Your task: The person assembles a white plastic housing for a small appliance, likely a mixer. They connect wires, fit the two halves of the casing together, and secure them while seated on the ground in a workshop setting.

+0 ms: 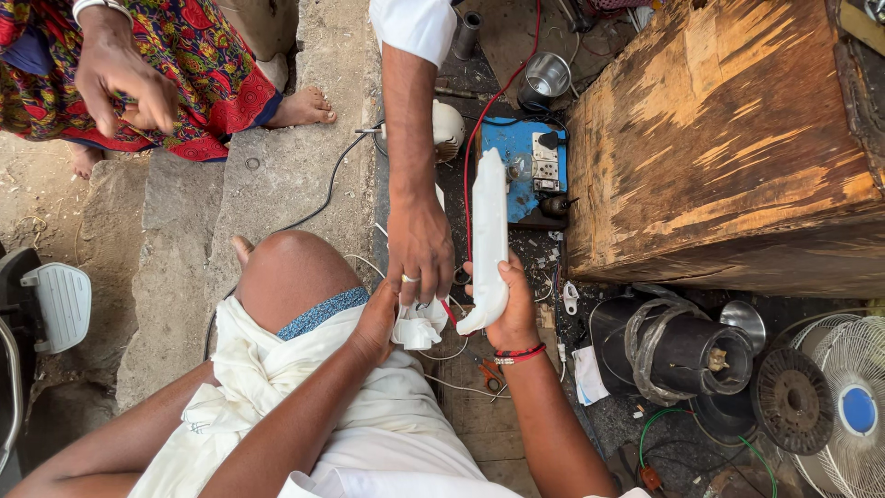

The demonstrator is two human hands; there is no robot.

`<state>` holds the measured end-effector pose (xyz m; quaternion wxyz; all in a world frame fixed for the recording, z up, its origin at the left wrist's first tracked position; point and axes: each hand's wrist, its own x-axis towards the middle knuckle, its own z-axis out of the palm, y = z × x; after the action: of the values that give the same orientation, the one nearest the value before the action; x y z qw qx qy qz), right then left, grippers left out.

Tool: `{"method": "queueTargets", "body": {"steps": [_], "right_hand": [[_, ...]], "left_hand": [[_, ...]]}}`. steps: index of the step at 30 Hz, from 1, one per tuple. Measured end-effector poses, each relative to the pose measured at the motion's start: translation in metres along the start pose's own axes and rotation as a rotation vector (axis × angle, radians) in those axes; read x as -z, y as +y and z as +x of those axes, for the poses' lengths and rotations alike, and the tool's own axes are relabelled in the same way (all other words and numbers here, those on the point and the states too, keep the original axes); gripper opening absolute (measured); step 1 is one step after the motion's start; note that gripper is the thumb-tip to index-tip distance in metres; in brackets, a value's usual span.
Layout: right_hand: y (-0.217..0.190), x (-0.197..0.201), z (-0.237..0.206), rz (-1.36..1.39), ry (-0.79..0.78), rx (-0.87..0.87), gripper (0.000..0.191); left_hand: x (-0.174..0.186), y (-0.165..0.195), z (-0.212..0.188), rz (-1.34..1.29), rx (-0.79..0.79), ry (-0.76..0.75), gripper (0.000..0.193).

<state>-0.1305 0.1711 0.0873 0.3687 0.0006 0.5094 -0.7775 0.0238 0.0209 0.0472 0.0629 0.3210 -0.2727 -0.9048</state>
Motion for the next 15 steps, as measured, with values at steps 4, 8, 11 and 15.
{"method": "queueTargets", "body": {"steps": [4,8,11,15], "right_hand": [[0.002,-0.01,-0.004,-0.041,-0.016,-0.039,0.059],[0.005,-0.015,-0.005,-0.038,-0.074,-0.043,0.061],[0.007,-0.015,-0.007,-0.03,-0.107,-0.036,0.061],[0.011,-0.016,-0.009,-0.045,-0.097,-0.02,0.06]], "left_hand": [[-0.001,0.001,-0.001,0.008,0.039,0.02,0.056],[0.005,-0.004,0.001,0.024,0.014,-0.002,0.057],[0.009,-0.008,0.005,0.054,0.004,-0.025,0.056],[0.009,-0.009,0.007,0.033,-0.003,-0.024,0.059]]}}
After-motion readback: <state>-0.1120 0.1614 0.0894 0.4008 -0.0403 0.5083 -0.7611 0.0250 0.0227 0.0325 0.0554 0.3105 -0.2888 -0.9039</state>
